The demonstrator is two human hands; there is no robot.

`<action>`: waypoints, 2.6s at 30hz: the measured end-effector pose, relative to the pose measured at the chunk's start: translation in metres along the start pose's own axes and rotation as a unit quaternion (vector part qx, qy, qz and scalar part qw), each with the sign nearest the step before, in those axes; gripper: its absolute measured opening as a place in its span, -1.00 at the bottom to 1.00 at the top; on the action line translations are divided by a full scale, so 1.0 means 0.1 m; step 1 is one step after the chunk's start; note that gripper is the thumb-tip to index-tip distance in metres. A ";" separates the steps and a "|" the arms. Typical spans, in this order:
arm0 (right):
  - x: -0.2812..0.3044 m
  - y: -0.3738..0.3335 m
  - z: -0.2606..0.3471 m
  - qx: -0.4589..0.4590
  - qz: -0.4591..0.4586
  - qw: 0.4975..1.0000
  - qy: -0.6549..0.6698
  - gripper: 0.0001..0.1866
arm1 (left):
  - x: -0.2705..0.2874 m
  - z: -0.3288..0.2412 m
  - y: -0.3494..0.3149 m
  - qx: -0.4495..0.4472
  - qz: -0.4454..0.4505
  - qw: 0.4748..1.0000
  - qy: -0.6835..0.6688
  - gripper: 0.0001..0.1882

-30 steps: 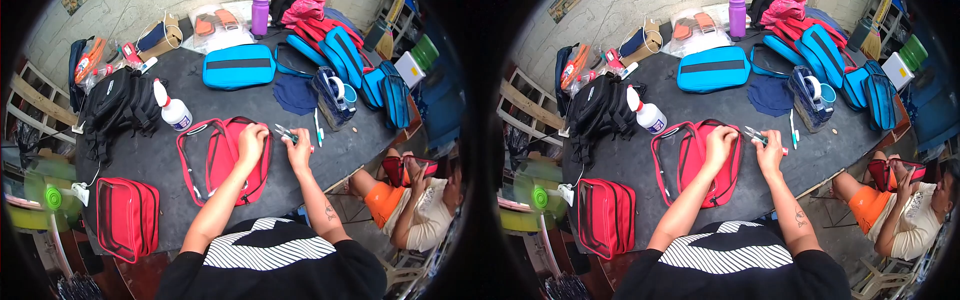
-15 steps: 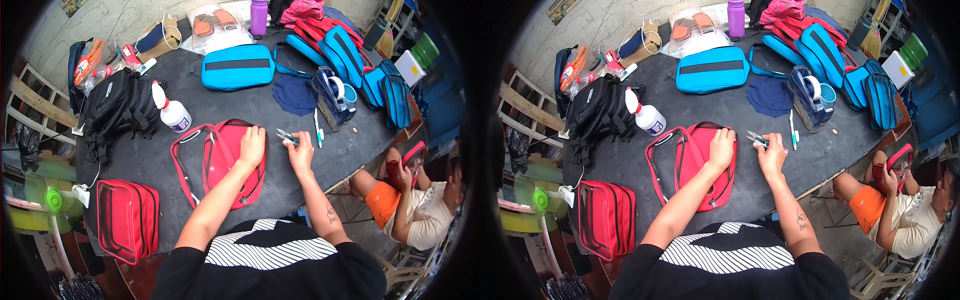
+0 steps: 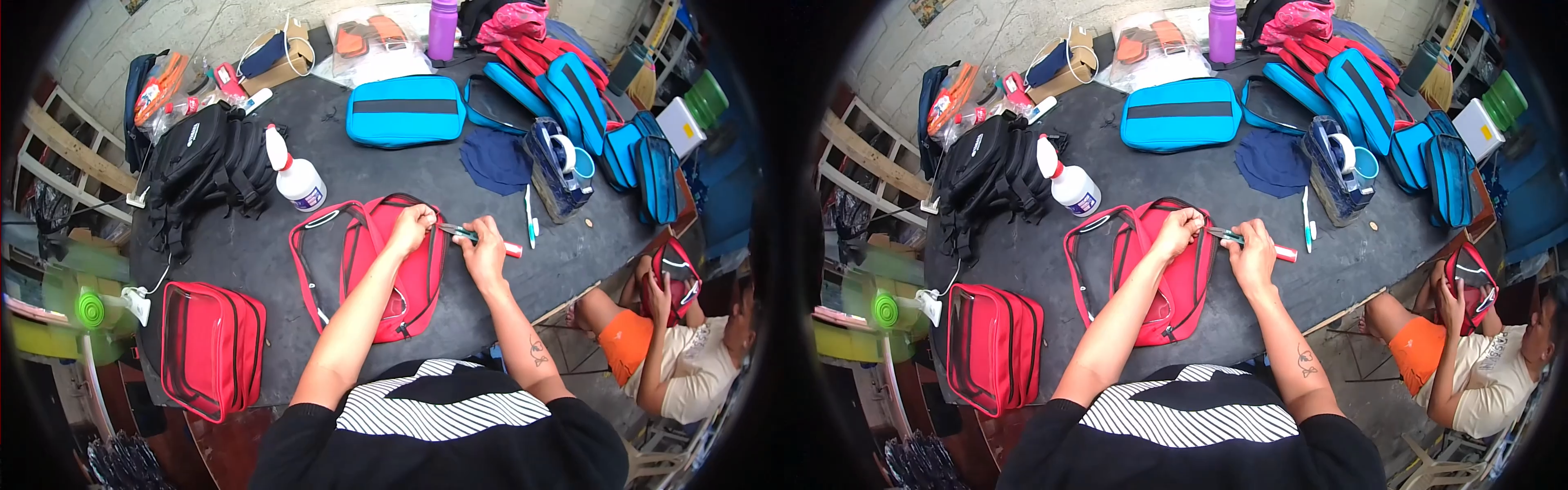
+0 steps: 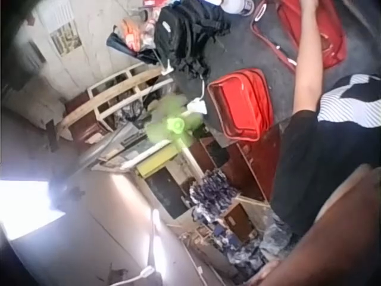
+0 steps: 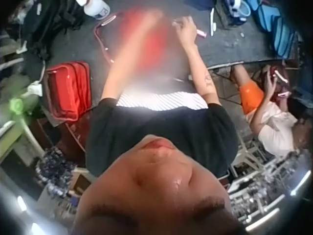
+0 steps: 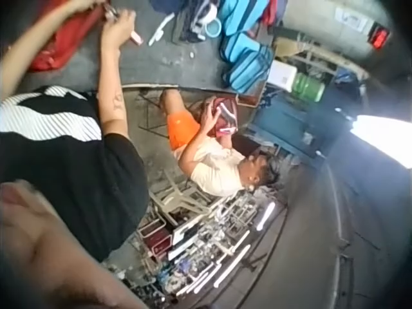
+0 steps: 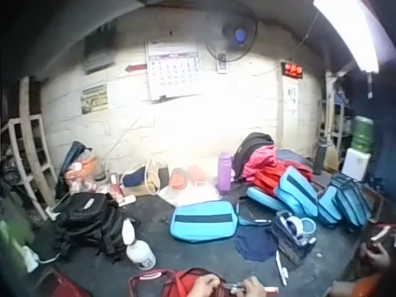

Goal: Inspecting, cleaning, and trimming loose threads from fabric and plastic bags at a workbench.

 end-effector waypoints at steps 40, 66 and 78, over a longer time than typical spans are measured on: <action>0.52 -0.43 -0.02 0.081 -0.015 0.986 -0.143 -0.63 | 1.86 -0.34 -1.54 0.148 -0.291 0.827 0.458 -0.45; -0.02 0.69 -0.24 -0.029 0.176 0.959 0.220 -0.75 | 0.53 -0.95 -1.07 -0.212 -0.078 0.943 0.246 -0.71; 0.01 0.08 0.09 0.171 0.196 0.965 0.021 -0.89 | 0.50 -0.48 -0.61 -0.136 -0.158 0.835 0.510 -0.86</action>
Point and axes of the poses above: each hand's wrist, its own y-axis towards the middle knuckle, its own x-axis out of the back of the hand, z = x × y, the point moved 5 cm from there along y, towards the middle knuckle, and after that the axes turned 3 degrees about z, right-handed, at the moved point
